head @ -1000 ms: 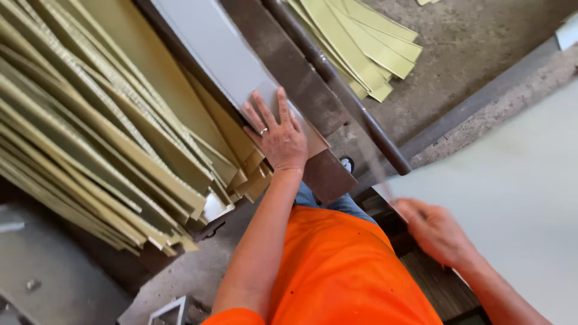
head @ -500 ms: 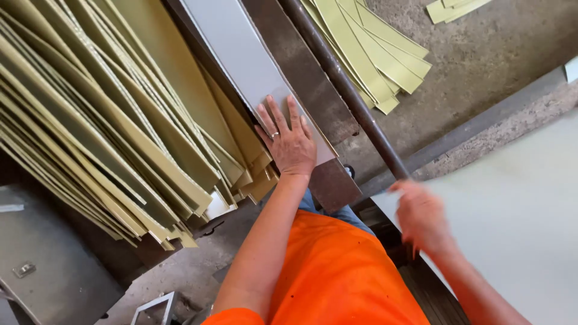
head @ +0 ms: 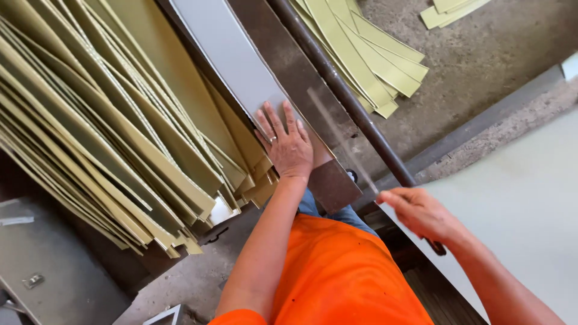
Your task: Scrape the edges and surfaces of metal strips using a handheld scraping tool to clean or deburr them.
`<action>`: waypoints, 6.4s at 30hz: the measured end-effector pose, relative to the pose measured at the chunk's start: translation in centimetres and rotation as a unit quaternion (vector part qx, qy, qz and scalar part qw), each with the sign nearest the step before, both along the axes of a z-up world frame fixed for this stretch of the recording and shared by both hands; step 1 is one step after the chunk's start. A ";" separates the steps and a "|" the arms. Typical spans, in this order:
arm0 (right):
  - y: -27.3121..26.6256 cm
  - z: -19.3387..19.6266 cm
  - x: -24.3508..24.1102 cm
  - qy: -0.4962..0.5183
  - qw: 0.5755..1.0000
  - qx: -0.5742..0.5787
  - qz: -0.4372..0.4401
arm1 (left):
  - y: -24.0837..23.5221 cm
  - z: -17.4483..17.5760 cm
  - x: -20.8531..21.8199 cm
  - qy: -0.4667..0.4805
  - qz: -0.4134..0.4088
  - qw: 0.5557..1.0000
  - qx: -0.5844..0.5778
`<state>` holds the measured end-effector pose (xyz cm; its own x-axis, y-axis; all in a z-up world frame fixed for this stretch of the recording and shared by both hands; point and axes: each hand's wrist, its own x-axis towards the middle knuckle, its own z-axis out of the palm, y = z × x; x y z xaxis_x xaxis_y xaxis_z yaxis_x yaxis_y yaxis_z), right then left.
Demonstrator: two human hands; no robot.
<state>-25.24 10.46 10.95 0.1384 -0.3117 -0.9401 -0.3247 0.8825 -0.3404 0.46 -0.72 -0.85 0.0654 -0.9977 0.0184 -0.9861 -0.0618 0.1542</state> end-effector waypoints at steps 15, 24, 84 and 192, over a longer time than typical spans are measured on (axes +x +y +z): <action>11.5 1.7 -2.6 0.237 0.954 -0.183 0.028 | -2.1 1.1 0.8 -0.017 -0.033 0.998 0.051; 10.9 4.3 -7.4 0.081 0.967 -0.061 -0.233 | 6.6 1.2 -2.8 -0.026 -0.019 0.999 0.016; 4.2 -2.5 -4.4 0.016 0.967 -0.113 -0.230 | 1.3 1.2 -2.2 -0.006 0.033 0.995 0.096; 1.7 -2.2 1.8 0.010 0.992 -0.090 0.085 | -1.2 -0.3 1.0 -0.021 -0.003 0.999 0.040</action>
<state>-23.44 12.16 8.78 0.1853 -0.4478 -0.8747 -0.4717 0.7403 -0.4790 1.47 -1.95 -1.13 0.0598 -0.9965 -0.0589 -0.9920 -0.0659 0.1075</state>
